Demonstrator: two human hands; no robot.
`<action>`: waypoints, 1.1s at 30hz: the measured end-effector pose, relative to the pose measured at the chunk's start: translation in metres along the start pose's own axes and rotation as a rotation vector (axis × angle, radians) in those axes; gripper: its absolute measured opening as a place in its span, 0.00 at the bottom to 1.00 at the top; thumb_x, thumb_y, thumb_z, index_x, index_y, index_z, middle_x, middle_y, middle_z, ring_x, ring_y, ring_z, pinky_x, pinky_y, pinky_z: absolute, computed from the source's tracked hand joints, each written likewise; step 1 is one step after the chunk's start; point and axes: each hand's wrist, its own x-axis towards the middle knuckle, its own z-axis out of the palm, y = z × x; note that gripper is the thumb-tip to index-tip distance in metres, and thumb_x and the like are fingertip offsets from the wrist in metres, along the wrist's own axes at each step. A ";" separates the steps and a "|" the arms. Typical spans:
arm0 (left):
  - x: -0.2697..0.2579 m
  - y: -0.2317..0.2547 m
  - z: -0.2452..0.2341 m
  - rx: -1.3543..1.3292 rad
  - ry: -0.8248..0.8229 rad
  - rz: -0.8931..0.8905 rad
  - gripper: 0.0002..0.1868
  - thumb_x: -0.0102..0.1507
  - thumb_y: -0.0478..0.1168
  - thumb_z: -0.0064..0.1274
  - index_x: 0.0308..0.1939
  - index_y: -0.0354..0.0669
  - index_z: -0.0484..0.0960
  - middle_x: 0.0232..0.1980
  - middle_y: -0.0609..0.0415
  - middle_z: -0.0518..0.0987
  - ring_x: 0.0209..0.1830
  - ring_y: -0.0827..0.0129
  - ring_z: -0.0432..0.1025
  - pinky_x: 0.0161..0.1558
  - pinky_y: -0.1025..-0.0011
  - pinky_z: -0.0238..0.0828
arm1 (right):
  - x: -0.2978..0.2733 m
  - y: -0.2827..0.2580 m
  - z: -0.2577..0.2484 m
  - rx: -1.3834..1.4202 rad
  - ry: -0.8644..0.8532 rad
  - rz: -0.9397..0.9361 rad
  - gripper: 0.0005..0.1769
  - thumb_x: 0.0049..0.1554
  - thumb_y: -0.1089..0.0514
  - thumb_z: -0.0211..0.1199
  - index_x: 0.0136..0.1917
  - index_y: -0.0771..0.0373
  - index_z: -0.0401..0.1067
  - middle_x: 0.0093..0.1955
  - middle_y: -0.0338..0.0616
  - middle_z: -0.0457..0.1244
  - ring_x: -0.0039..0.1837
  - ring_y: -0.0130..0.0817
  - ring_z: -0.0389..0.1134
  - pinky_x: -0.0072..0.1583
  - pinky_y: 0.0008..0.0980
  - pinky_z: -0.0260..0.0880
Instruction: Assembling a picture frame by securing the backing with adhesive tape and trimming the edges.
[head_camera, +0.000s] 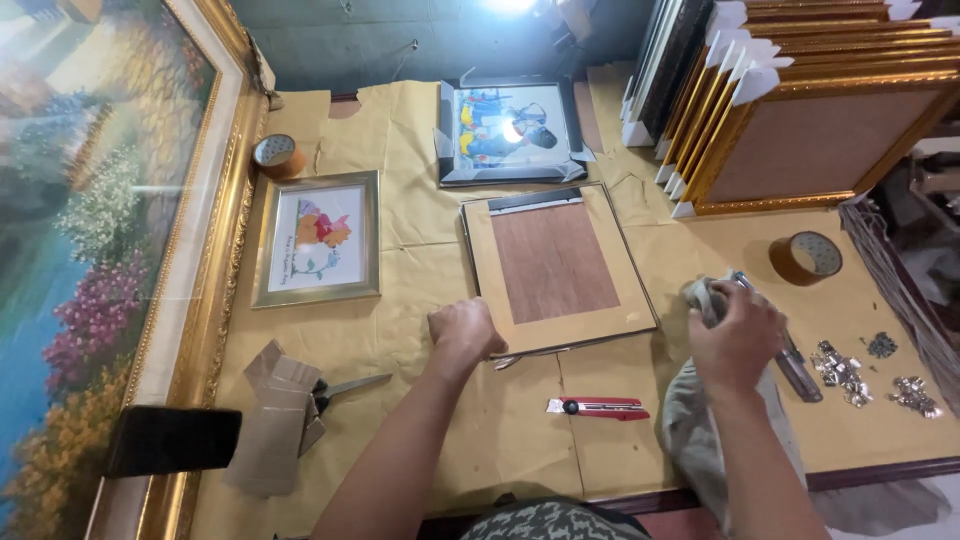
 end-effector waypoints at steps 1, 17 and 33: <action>0.000 0.002 -0.005 -0.004 0.007 0.002 0.28 0.45 0.52 0.61 0.43 0.40 0.77 0.43 0.47 0.77 0.49 0.53 0.70 0.45 0.55 0.66 | 0.008 -0.002 -0.009 0.000 0.008 -0.004 0.24 0.39 0.54 0.65 0.51 0.54 0.68 0.45 0.46 0.60 0.52 0.52 0.61 0.45 0.54 0.62; 0.001 -0.002 -0.003 0.017 -0.030 -0.026 0.24 0.45 0.49 0.59 0.43 0.47 0.76 0.45 0.54 0.76 0.48 0.61 0.70 0.42 0.64 0.67 | -0.008 -0.024 -0.063 0.488 -0.286 0.239 0.13 0.48 0.52 0.53 0.27 0.59 0.59 0.25 0.45 0.54 0.34 0.39 0.56 0.37 0.37 0.54; 0.014 -0.006 0.010 0.026 -0.017 0.058 0.25 0.47 0.50 0.56 0.44 0.41 0.77 0.46 0.48 0.76 0.51 0.55 0.69 0.45 0.53 0.66 | -0.062 -0.115 -0.009 0.016 -0.294 -0.382 0.13 0.51 0.44 0.50 0.46 0.43 0.71 0.51 0.34 0.58 0.53 0.41 0.59 0.47 0.40 0.61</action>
